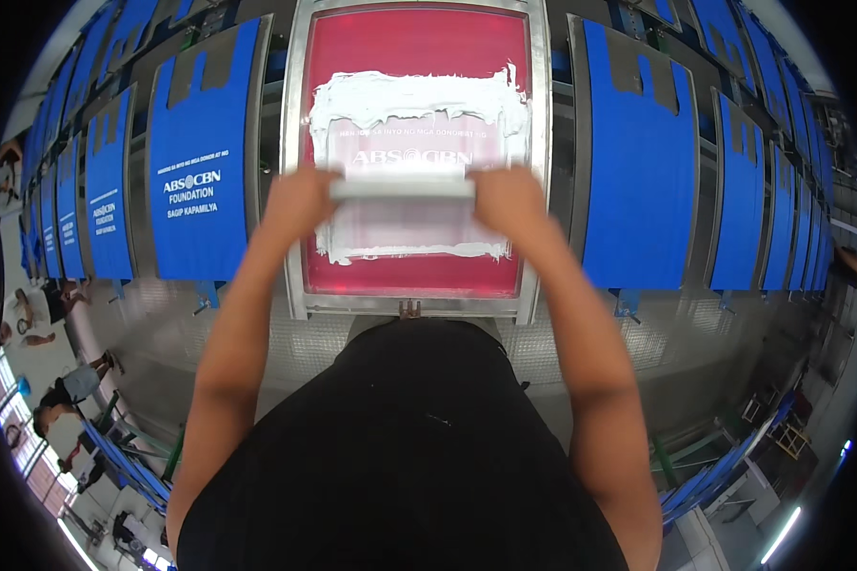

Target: The person uses a squeegee to spread white ink evenly across a red screen printing frame. They repeatedly pull the ink from the top to the bottom of the frame to ensure full coverage of the mesh.

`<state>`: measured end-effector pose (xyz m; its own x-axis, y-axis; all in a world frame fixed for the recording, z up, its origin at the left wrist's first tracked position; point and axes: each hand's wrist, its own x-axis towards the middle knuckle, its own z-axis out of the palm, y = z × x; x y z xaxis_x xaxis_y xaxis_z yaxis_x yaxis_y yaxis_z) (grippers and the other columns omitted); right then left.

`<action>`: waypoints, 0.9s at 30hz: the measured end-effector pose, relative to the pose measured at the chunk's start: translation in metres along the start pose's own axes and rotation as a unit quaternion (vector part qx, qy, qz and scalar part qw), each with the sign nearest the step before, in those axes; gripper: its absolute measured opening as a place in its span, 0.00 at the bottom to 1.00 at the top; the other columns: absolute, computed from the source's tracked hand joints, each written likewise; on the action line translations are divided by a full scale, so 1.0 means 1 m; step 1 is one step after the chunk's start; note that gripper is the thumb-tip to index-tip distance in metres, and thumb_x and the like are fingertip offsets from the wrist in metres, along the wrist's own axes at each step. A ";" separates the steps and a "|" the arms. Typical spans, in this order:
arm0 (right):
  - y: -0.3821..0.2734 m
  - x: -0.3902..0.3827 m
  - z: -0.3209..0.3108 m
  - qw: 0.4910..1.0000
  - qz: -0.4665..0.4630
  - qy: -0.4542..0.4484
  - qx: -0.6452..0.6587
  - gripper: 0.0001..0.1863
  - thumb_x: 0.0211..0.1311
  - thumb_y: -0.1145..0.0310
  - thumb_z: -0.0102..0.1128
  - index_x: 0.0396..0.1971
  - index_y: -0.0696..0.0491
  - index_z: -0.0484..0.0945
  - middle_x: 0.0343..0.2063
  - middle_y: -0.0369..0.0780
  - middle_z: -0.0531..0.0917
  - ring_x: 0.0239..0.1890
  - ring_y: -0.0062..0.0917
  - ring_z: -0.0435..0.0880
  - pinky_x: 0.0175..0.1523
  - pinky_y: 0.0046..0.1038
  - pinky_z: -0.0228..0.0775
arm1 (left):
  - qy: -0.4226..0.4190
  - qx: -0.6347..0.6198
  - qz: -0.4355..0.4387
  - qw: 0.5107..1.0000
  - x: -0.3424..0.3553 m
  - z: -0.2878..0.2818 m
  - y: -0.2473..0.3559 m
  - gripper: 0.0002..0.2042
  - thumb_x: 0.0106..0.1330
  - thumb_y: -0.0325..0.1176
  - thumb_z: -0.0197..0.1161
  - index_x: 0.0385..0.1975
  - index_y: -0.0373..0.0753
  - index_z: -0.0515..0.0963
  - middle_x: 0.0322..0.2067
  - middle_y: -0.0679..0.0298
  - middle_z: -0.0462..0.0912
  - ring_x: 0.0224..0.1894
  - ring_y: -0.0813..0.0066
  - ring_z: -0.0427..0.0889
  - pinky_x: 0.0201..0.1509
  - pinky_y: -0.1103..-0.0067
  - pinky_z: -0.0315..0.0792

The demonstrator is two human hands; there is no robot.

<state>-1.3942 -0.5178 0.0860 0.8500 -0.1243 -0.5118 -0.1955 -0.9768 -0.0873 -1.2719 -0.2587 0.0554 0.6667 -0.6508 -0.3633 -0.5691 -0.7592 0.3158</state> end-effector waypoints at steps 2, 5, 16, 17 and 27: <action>-0.007 -0.062 0.057 0.997 -0.035 0.011 0.072 0.22 0.43 0.73 0.62 0.44 0.48 0.79 0.36 0.42 0.85 0.44 0.31 0.82 0.69 0.47 0.49 | 0.021 -0.021 0.037 0.999 -0.069 0.046 0.010 0.13 0.48 0.27 0.64 0.35 0.43 0.81 0.30 0.57 0.82 0.37 0.58 0.80 0.41 0.65 0.74; -0.018 -0.087 0.099 0.996 -0.038 0.065 0.049 0.19 0.40 0.75 0.62 0.38 0.47 0.80 0.35 0.40 0.84 0.43 0.34 0.82 0.69 0.47 0.51 | 0.177 -0.048 0.124 0.975 -0.101 0.089 0.017 0.14 0.40 0.23 0.65 0.30 0.40 0.77 0.30 0.60 0.79 0.35 0.60 0.78 0.38 0.66 0.72; 0.027 0.071 -0.016 0.998 -0.016 0.061 0.005 0.21 0.42 0.72 0.58 0.42 0.46 0.81 0.32 0.42 0.85 0.41 0.36 0.83 0.63 0.46 0.58 | 0.091 0.027 0.037 0.995 0.067 -0.017 -0.011 0.12 0.53 0.43 0.67 0.34 0.46 0.82 0.32 0.58 0.84 0.39 0.59 0.83 0.41 0.64 0.76; 0.016 0.037 -0.008 1.000 -0.022 0.021 0.006 0.22 0.43 0.72 0.58 0.44 0.45 0.81 0.33 0.41 0.85 0.42 0.35 0.83 0.65 0.45 0.57 | 0.038 0.024 0.002 0.999 0.034 -0.009 -0.004 0.13 0.53 0.40 0.67 0.37 0.46 0.82 0.33 0.58 0.84 0.39 0.59 0.83 0.41 0.64 0.76; 0.013 0.004 0.075 0.987 -0.024 0.159 0.021 0.23 0.40 0.76 0.61 0.43 0.48 0.80 0.34 0.43 0.84 0.41 0.34 0.82 0.67 0.46 0.53 | 0.114 -0.026 0.047 0.992 0.004 0.042 0.002 0.11 0.42 0.28 0.66 0.29 0.43 0.81 0.26 0.59 0.81 0.33 0.59 0.81 0.36 0.65 0.74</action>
<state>-1.4295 -0.5180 0.0187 0.9683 -0.1324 -0.2120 -0.1649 -0.9757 -0.1439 -1.2905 -0.2627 0.0182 0.7074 -0.6959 -0.1238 -0.6117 -0.6905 0.3862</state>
